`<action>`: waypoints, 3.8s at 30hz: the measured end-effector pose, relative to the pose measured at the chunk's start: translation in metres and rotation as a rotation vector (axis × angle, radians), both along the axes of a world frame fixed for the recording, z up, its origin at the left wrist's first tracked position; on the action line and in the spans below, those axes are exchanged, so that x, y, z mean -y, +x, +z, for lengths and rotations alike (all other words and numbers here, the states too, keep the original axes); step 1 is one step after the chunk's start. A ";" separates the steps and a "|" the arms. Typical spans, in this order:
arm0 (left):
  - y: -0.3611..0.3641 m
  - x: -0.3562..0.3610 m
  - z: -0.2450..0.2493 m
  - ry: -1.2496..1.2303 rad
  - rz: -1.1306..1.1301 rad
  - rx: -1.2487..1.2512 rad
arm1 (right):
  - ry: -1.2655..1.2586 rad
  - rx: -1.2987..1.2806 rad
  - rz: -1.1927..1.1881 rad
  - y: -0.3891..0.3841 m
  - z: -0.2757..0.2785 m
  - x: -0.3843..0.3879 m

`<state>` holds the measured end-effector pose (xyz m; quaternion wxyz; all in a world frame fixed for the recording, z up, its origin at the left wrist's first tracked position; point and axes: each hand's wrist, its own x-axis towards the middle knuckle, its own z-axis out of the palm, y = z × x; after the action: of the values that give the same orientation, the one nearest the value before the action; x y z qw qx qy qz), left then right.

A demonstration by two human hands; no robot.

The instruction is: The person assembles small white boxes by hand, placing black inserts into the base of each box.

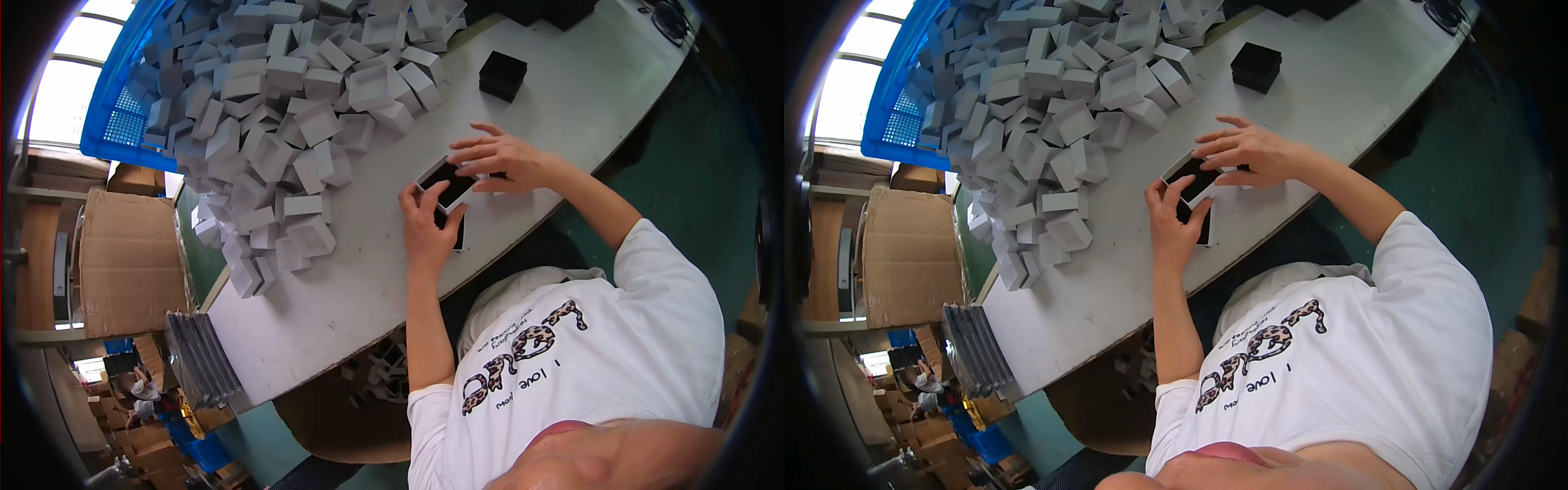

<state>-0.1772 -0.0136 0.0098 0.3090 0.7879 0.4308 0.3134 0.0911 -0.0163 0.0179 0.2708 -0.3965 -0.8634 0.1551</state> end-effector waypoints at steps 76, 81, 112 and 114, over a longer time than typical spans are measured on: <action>-0.098 0.051 -0.017 -0.037 0.140 0.018 | 0.359 -0.064 -0.495 -0.065 0.001 -0.024; -0.133 0.021 -0.013 0.075 0.105 0.032 | 0.186 0.076 -0.512 -0.025 -0.032 -0.040; -0.118 -0.007 -0.030 0.129 0.235 -0.011 | 0.225 0.000 -0.186 -0.071 0.006 -0.058; -0.127 -0.022 -0.035 0.144 0.348 0.134 | 0.232 0.164 -0.423 -0.044 0.006 -0.052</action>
<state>-0.3045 0.0089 -0.0256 0.2212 0.6987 0.5156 0.4439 0.0470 0.0354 0.0239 0.2701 -0.5457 -0.7924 -0.0375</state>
